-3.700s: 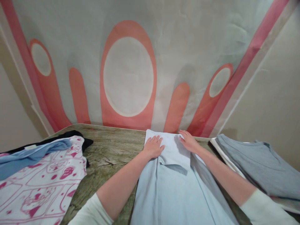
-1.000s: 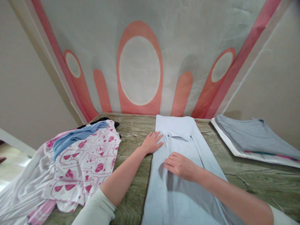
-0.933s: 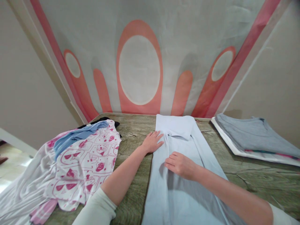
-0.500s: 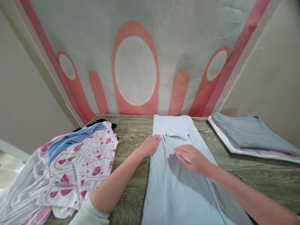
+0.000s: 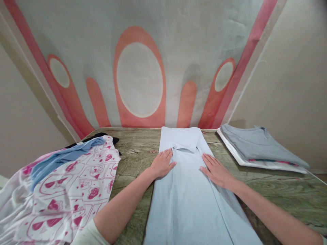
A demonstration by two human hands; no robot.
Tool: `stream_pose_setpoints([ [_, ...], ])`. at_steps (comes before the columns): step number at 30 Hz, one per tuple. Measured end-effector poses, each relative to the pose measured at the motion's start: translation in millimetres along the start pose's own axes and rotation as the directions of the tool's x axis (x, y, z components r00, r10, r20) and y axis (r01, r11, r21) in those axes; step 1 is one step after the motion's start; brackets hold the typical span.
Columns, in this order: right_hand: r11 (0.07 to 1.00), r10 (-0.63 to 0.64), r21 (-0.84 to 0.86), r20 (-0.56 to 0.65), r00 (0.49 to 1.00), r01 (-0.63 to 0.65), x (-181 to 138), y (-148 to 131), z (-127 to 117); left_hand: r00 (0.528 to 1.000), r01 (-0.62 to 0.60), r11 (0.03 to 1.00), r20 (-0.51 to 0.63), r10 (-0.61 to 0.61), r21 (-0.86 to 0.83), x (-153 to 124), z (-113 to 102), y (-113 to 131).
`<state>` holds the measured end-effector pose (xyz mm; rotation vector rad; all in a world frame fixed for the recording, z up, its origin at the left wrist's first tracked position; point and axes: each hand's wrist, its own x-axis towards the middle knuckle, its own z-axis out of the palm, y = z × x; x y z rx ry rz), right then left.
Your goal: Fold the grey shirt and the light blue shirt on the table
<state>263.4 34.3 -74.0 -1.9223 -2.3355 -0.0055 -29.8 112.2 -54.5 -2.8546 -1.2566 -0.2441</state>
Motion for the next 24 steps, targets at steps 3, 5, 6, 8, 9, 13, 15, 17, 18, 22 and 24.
stream_pose_setpoints([
  [3,1.000,0.019,0.000,0.008,1.000,-0.019,11.4,-0.7,-0.2,1.000,-0.005,1.000,0.011,0.005,0.014,6.2,-0.4,-9.4],
  [5,0.999,0.032,0.000,0.011,0.999,-0.032,19.1,-1.8,0.7,1.000,-0.015,1.000,0.021,0.015,0.018,11.4,-0.4,-17.2],
  [6,0.999,0.040,0.001,0.011,0.999,-0.040,22.6,-2.7,1.2,0.999,-0.022,1.000,0.027,0.022,0.017,14.0,-0.4,-21.3],
  [8,0.999,0.054,0.001,0.012,0.998,-0.054,28.6,-5.1,2.5,0.999,-0.036,0.999,0.036,0.036,0.009,19.1,-0.7,-28.8],
  [9,0.998,0.062,0.001,0.014,0.998,-0.062,31.0,-6.4,3.1,0.998,-0.041,0.999,0.039,0.041,0.004,21.3,-1.3,-31.9],
  [13,0.996,0.088,-0.007,0.023,0.996,-0.088,36.8,-10.9,5.1,0.998,-0.025,1.000,0.058,0.025,-0.007,25.2,-7.4,-35.7],
  [15,0.996,0.091,-0.010,0.019,0.996,-0.091,37.6,-12.0,6.0,0.998,0.002,1.000,0.066,-0.002,-0.006,22.1,-13.5,-31.1],
  [17,0.996,0.088,-0.012,0.013,0.996,-0.088,37.3,-12.4,7.2,0.997,0.016,1.000,0.082,-0.015,-0.009,13.3,-21.0,-22.8],
  [18,0.996,0.088,-0.014,0.011,0.996,-0.088,37.0,-12.4,7.7,0.995,0.012,1.000,0.095,-0.010,-0.014,6.5,-25.0,-17.8],
  [22,0.996,0.086,-0.021,-0.005,0.996,-0.086,36.9,-12.8,5.8,0.986,-0.049,0.996,0.153,0.061,-0.079,-35.2,-40.9,2.2],
  [24,0.998,0.067,-0.020,-0.022,0.998,-0.068,39.7,-13.3,-0.3,0.983,-0.059,0.991,0.169,0.079,-0.120,-60.5,-48.8,9.9],
])
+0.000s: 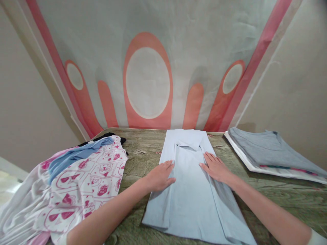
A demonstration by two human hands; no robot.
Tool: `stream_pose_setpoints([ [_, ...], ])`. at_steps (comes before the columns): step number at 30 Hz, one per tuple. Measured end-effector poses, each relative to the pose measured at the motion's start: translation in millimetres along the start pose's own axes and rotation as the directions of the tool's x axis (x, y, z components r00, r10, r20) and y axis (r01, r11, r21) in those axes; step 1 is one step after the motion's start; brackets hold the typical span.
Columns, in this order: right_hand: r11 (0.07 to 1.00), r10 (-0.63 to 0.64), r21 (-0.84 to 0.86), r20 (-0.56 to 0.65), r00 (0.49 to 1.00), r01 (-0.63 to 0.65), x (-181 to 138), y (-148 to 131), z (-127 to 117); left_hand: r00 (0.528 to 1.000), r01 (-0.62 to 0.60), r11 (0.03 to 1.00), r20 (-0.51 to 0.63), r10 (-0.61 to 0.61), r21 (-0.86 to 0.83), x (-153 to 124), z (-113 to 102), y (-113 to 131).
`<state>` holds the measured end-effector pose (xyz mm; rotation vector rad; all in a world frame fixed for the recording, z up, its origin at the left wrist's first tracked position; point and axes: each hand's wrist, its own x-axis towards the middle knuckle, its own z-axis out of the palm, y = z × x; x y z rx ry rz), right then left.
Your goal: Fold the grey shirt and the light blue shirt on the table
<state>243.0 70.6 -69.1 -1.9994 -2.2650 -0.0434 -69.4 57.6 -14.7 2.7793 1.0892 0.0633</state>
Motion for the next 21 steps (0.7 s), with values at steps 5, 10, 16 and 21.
stream_pose_setpoints([
  [5,0.999,-0.017,0.035,-0.021,1.000,0.018,23.1,-4.6,-24.9,0.998,-0.006,0.992,0.054,0.013,-0.124,-49.7,-11.7,18.9],
  [10,0.998,-0.001,0.060,-0.108,0.994,0.008,56.8,-16.9,-34.7,0.990,0.134,0.977,-0.009,-0.137,-0.167,-61.4,-25.7,46.9],
  [16,0.998,0.044,0.043,-0.115,0.992,-0.039,80.4,-28.9,-23.8,0.938,0.332,0.943,0.116,-0.326,-0.036,-61.5,-27.9,80.1],
  [21,0.995,0.076,0.080,-0.189,0.979,-0.061,83.8,-29.4,-7.3,0.926,0.346,0.938,0.152,-0.345,0.025,-64.3,-22.9,81.7],
])
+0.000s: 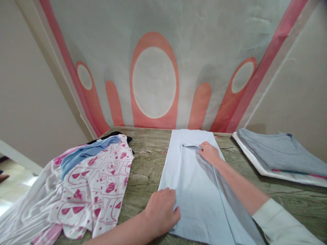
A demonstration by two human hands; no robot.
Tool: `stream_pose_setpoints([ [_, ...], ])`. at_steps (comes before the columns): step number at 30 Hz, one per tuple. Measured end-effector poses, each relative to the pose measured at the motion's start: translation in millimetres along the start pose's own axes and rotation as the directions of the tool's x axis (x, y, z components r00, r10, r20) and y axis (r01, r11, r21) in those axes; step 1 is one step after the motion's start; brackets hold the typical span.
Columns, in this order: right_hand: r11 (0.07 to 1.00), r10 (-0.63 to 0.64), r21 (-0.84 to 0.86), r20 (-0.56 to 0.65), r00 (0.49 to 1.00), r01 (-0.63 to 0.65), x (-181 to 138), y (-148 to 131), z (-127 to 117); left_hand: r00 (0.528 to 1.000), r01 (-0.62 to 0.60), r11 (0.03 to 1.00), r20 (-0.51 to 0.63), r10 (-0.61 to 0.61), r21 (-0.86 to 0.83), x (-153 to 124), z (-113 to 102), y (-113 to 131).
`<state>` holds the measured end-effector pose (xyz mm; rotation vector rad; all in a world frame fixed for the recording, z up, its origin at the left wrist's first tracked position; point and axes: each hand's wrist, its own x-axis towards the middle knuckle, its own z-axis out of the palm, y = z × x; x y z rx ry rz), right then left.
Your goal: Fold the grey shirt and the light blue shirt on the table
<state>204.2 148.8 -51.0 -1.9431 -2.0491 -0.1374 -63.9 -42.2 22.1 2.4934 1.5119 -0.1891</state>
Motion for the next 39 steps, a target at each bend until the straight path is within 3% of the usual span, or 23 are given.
stream_pose_setpoints([
  [4,0.989,0.008,0.147,-0.139,0.990,0.012,-0.8,5.0,11.0,1.000,-0.009,1.000,-0.027,0.009,0.009,2.5,2.3,-4.7],
  [10,0.914,-0.061,0.363,-0.323,0.944,0.183,6.3,13.6,21.0,0.996,0.006,0.992,-0.089,-0.017,-0.123,4.7,-0.6,-9.7],
  [19,0.902,-0.064,0.351,-0.467,0.882,0.251,6.2,8.5,17.8,0.994,-0.008,0.957,-0.103,-0.022,-0.289,4.3,-0.5,-2.2],
  [22,0.926,-0.060,0.306,-0.461,0.885,0.222,5.4,9.9,20.7,0.995,-0.038,0.947,-0.099,0.007,-0.320,6.2,6.4,-0.8],
  [26,0.953,-0.046,0.262,-0.362,0.931,0.149,7.0,17.7,30.4,0.997,-0.055,0.936,-0.063,0.035,-0.348,7.7,13.0,0.1],
  [31,0.965,0.005,0.252,-0.305,0.952,0.076,10.3,23.8,37.6,0.996,-0.087,0.927,-0.045,0.076,-0.366,9.3,6.6,-5.4],
  [36,0.969,0.031,0.244,-0.260,0.965,0.034,9.6,22.3,36.5,0.953,-0.191,0.954,-0.277,0.124,-0.232,21.5,-1.9,-27.6],
  [39,0.976,0.023,0.214,-0.249,0.968,0.031,7.1,20.9,30.3,0.924,-0.234,0.968,-0.331,0.193,-0.089,30.9,1.7,-41.5],
])
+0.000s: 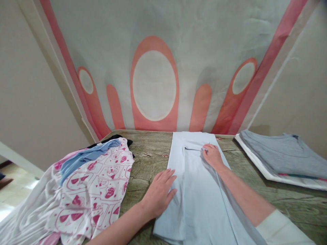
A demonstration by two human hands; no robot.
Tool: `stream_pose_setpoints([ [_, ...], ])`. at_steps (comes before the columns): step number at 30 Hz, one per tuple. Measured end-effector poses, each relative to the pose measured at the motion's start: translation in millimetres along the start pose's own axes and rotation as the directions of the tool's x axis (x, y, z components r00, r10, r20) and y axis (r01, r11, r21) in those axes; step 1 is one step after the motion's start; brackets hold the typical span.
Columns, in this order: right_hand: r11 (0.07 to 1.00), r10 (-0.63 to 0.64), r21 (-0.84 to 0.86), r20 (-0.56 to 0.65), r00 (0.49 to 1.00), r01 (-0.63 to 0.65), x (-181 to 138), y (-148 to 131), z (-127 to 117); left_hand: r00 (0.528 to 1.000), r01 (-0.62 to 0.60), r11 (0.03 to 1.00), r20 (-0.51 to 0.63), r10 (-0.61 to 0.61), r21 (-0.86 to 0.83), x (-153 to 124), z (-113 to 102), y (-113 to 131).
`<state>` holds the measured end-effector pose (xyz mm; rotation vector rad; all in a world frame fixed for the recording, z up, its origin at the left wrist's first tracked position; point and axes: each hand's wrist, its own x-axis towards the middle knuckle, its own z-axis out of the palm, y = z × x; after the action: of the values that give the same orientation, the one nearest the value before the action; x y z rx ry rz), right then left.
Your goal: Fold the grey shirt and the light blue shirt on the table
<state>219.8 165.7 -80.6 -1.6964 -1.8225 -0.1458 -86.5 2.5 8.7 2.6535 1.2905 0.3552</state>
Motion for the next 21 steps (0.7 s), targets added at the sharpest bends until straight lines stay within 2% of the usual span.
stream_pose_setpoints([
  [3,0.998,-0.034,-0.057,0.020,0.999,0.035,0.7,-8.7,-12.0,0.999,-0.022,0.996,0.045,0.018,0.086,0.6,7.4,-8.9],
  [6,0.981,-0.196,0.016,0.117,0.974,0.196,-0.9,-32.0,-26.0,0.994,-0.034,0.993,0.103,0.023,0.111,-1.8,13.0,-10.3],
  [8,0.929,-0.368,0.138,0.233,0.900,0.344,-7.2,-57.0,-33.8,0.991,-0.041,0.993,0.134,0.026,0.109,-3.7,14.7,-9.2],
  [10,0.860,-0.508,0.249,0.332,0.795,0.446,-18.6,-85.1,-39.6,0.988,-0.043,0.994,0.154,0.027,0.102,-5.3,15.0,-7.8],
  [12,0.811,-0.585,0.318,0.403,0.704,0.492,-32.6,-108.9,-43.5,0.985,-0.048,0.995,0.168,0.032,0.092,-6.7,14.3,-6.7],
  [14,0.811,-0.585,0.323,0.473,0.658,0.488,-45.0,-121.8,-45.8,0.983,-0.058,0.995,0.178,0.043,0.081,-8.0,12.8,-5.9],
  [16,0.862,-0.502,0.244,0.540,0.675,0.445,-52.2,-121.7,-47.0,0.981,-0.067,0.995,0.186,0.053,0.070,-9.1,11.0,-5.1],
  [18,0.918,-0.369,0.108,0.586,0.721,0.382,-52.8,-113.7,-47.5,0.980,-0.068,0.996,0.191,0.054,0.065,-9.9,9.1,-4.0],
  [21,0.939,-0.254,-0.035,0.602,0.757,0.343,-43.9,-105.0,-44.9,0.981,-0.077,0.995,0.180,0.065,0.065,-10.1,6.8,-0.6],
])
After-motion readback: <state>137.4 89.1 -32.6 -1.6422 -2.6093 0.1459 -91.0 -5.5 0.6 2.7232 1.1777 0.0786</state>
